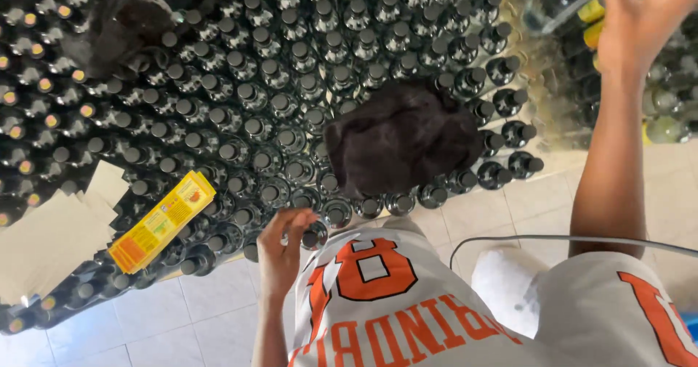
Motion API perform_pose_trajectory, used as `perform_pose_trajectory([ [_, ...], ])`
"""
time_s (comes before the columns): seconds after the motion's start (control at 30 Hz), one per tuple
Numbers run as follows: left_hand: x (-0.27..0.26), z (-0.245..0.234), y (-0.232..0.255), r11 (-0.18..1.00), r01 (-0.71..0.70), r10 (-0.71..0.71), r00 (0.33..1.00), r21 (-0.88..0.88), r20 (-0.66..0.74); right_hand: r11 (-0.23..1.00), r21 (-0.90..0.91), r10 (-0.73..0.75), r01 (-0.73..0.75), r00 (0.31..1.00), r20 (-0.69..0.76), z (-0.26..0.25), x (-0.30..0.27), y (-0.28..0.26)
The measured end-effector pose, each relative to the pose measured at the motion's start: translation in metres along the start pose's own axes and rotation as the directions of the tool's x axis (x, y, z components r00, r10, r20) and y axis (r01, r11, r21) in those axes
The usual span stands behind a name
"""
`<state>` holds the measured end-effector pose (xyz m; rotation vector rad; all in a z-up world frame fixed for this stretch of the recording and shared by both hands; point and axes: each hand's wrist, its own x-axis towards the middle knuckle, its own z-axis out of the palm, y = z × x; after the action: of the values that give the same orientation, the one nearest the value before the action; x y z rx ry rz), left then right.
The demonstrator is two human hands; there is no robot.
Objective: Manually applying adhesive labels to plastic bottles
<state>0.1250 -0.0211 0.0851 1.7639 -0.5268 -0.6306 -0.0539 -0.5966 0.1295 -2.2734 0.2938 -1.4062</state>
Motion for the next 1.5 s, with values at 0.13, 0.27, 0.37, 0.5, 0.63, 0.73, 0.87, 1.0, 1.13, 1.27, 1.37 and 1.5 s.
perform_pose_trajectory([
  [0.13, 0.026, -0.015, -0.028, 0.949, -0.257, 0.259, 0.966, 0.185, 0.011, 0.968, 0.176, 0.185, -0.177, 0.982, -0.029, 0.007, -0.016, -0.088],
  [0.27, 0.035, -0.045, -0.019, 0.81, -0.375, 0.488, 0.858, 0.45, -0.163, 0.69, 0.343, 0.602, -0.638, 0.768, 0.218, 0.054, -0.043, -0.147],
  [0.37, 0.032, -0.069, -0.013, 0.806, -0.25, 0.479, 0.808, 0.537, -0.343, 0.653, 0.049, 0.683, -0.756, 0.615, 0.395, 0.091, -0.063, -0.152],
  [0.5, 0.025, -0.098, -0.052, 0.779, -0.13, 0.508, 0.705, 0.614, -0.495, 0.653, -0.131, 0.702, -0.746, 0.531, 0.475, 0.121, -0.082, -0.14],
  [0.63, 0.017, -0.112, -0.074, 0.732, 0.013, 0.366, 0.835, 0.681, -0.41, 0.765, -0.227, 0.625, -0.603, 0.609, 0.489, 0.132, -0.099, -0.123],
  [0.73, 0.016, -0.11, -0.088, 0.662, 0.022, 0.342, 0.88, 0.749, -0.328, 0.839, -0.262, 0.539, -0.477, 0.659, 0.525, 0.141, -0.099, -0.121],
  [0.87, 0.025, -0.111, -0.092, 0.598, -0.091, 0.484, 0.833, 0.796, -0.269, 0.871, -0.345, 0.487, -0.351, 0.711, 0.507, 0.143, -0.111, -0.108],
  [1.0, 0.026, -0.111, -0.105, 0.604, -0.159, 0.56, 0.782, 0.781, -0.273, 0.861, -0.346, 0.504, -0.374, 0.718, 0.479, 0.139, -0.107, -0.119],
  [1.13, 0.027, -0.117, -0.104, 0.574, -0.156, 0.627, 0.716, 0.804, -0.308, 0.907, -0.274, 0.413, -0.321, 0.808, 0.42, 0.144, -0.116, -0.111],
  [1.27, 0.026, -0.113, -0.079, 0.621, -0.13, 0.61, 0.7, 0.773, -0.371, 0.841, -0.151, 0.534, -0.519, 0.753, 0.384, 0.142, -0.101, -0.148],
  [1.37, 0.028, -0.116, -0.088, 0.58, -0.132, 0.642, 0.682, 0.804, -0.351, 0.834, -0.139, 0.543, -0.535, 0.748, 0.381, 0.14, -0.104, -0.139],
  [1.5, 0.026, -0.114, -0.08, 0.568, -0.137, 0.657, 0.669, 0.812, -0.347, 0.879, -0.224, 0.475, -0.42, 0.803, 0.36, 0.132, -0.091, -0.182],
])
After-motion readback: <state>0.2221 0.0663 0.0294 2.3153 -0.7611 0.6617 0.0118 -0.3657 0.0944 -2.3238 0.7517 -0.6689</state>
